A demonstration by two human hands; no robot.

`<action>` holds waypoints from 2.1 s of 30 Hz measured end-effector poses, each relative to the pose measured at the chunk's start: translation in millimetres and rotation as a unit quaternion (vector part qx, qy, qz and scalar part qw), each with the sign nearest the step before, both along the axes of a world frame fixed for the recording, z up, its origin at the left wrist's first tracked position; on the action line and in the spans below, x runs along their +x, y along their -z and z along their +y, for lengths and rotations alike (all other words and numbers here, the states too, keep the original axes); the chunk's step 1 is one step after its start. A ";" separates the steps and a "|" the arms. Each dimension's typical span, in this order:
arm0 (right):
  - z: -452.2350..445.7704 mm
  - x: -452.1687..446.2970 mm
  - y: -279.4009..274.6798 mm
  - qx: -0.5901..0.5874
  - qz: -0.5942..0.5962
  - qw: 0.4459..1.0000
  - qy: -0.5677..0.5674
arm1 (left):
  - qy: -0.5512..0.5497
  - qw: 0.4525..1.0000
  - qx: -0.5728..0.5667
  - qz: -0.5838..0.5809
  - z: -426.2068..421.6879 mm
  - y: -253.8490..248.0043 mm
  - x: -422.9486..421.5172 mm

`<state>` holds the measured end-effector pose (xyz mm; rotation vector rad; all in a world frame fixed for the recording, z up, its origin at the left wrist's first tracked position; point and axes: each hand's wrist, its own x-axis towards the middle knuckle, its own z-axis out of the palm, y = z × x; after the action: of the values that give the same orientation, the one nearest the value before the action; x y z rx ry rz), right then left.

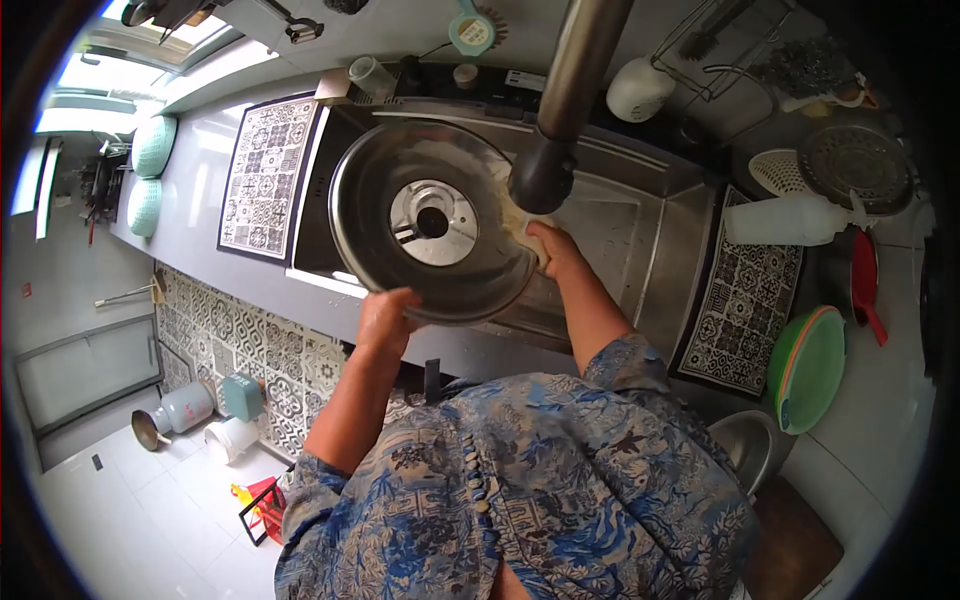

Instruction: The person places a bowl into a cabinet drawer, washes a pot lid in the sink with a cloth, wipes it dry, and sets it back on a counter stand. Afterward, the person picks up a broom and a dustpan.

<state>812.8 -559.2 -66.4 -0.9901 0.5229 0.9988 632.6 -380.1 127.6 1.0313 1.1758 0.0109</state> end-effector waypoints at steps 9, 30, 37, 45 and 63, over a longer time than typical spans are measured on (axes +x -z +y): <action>16.9 -84.4 -25.9 0.165 0.144 0.969 0.110 | -0.116 0.983 0.083 -0.116 -63.9 18.4 34.8; -37.4 17.0 -20.1 0.025 -0.005 1.000 -0.010 | 0.075 0.997 0.018 0.020 15.8 -16.3 12.1; -17.1 -50.9 -14.3 0.135 0.075 0.978 0.140 | -0.094 0.972 0.091 -0.196 -38.7 22.4 23.8; 16.6 -121.6 -69.1 0.151 0.193 0.947 0.206 | -0.145 0.981 0.036 -0.126 -74.3 23.4 26.1; -13.9 0.8 -14.7 0.099 0.025 0.995 0.022 | -0.006 0.999 0.031 -0.016 10.2 -13.8 19.5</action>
<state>813.5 -573.2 -51.7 -0.7761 0.4755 1.0166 652.1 -369.9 141.4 1.0752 1.1583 0.0742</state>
